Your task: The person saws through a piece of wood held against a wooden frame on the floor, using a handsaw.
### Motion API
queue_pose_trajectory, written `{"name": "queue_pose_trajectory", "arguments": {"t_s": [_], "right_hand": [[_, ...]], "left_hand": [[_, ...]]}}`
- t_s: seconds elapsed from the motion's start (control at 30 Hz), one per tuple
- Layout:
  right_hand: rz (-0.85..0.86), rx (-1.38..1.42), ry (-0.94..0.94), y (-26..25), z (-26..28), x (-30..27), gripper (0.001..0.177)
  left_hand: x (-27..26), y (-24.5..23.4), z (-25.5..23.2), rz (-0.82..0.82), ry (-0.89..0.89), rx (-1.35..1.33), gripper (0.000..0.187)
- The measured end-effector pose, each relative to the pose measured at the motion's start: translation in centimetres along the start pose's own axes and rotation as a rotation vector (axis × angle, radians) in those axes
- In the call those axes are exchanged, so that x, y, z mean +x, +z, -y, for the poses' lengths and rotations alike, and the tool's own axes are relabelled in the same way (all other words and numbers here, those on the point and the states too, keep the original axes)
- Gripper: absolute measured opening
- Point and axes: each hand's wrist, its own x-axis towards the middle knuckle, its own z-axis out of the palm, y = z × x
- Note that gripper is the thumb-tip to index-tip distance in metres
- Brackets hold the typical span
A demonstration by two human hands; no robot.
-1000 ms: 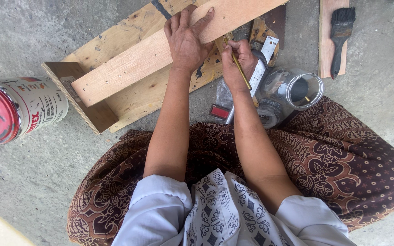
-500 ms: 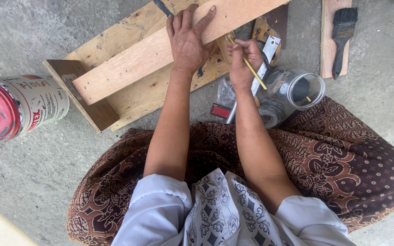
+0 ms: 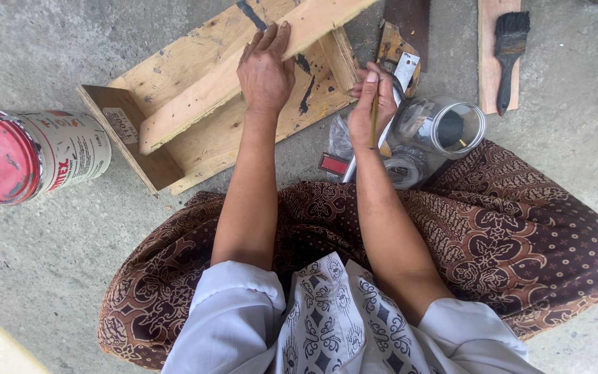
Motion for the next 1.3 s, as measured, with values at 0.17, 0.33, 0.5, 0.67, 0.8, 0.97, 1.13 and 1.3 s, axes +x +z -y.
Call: {"name": "queue_pose_trajectory", "arguments": {"t_s": [0.17,0.33,0.5,0.67,0.8,0.97,1.13,1.3], "right_hand": [[-0.012,-0.13,-0.216,-3.3,-1.5,-0.4,0.047],[-0.098,0.083,-0.082,-6.0,-6.9,-1.8,0.029],[-0.132,-0.521,0.109,-6.8,-10.6,-4.5,0.025],[0.035,-0.912,0.339,-7.5,-7.8,-5.5,0.039],[0.235,-0.966,0.536,-7.1,-4.0,-6.5,0.052],[0.39,-1.065,0.537,-7.1,-2.9,-7.3,0.064],[0.503,-0.873,0.801,-6.1,-6.1,-9.1,0.06],[1.037,-1.145,0.638,-5.0,-6.3,-12.4,0.053]], "left_hand": [[-0.3,-1.2,-1.1,0.103,-0.108,-0.093,0.039],[-3.6,-1.6,-3.4,-0.011,-0.051,-0.11,0.045],[-6.0,-2.0,-4.9,-0.066,-0.039,-0.207,0.047],[-6.9,-2.7,-5.1,0.032,-0.121,-0.254,0.042],[-7.7,-3.2,-6.0,0.066,-0.114,-0.245,0.037],[-7.9,-3.4,-5.7,0.051,-0.115,-0.262,0.036],[-7.7,-3.5,-5.4,0.107,-0.175,-0.298,0.034],[-7.6,-3.7,-5.9,0.047,-0.14,-0.276,0.034]]}}
